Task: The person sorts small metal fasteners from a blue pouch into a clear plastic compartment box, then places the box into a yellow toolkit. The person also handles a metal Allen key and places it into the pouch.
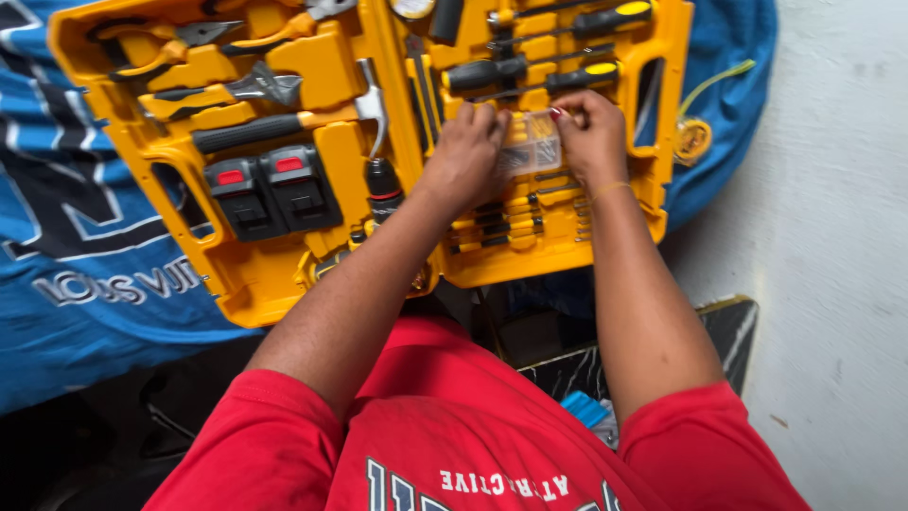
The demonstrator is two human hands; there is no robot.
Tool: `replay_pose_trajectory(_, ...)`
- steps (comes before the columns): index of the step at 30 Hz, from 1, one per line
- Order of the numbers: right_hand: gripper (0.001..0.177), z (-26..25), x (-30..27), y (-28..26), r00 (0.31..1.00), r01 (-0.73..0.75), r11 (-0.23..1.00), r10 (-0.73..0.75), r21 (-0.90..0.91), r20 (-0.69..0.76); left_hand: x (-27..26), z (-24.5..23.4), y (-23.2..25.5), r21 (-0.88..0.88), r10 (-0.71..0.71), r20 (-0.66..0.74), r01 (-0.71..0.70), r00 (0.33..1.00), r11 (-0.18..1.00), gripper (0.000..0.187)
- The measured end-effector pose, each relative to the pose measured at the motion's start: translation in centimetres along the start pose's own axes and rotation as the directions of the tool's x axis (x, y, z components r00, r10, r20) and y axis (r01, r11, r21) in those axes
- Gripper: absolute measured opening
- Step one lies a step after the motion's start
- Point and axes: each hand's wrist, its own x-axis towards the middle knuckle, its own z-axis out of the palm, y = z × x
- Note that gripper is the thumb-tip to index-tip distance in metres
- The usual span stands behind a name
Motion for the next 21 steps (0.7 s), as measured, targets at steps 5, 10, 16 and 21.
replay_pose_trajectory(5,0.009,-0.6,0.2,1.3,0.987,-0.122,0.985,0.107,0.126,0.117,-0.4,0.5,0.0,-0.067,0.015,0.053,-0.011,0.998,0.998,0.085)
replay_pose_trajectory(10,0.019,1.0,0.0,1.8,0.994,0.092,0.996,-0.092,-0.010,-0.066,-0.4,0.0,-0.1,-0.115,0.008,-0.019,-0.010,1.000,0.993,0.083)
replay_pose_trajectory(16,0.022,1.5,-0.1,1.5,0.995,-0.017,0.982,0.035,0.189,-0.094,-0.2,-0.2,0.0,-0.103,-0.002,-0.005,0.001,1.000,0.995,0.085)
replay_pose_trajectory(21,0.016,0.5,-2.5,-0.9,0.997,-0.012,0.993,0.022,0.116,-0.079,-0.5,-0.5,0.3,-0.048,0.029,0.011,-0.029,1.000,0.998,0.092)
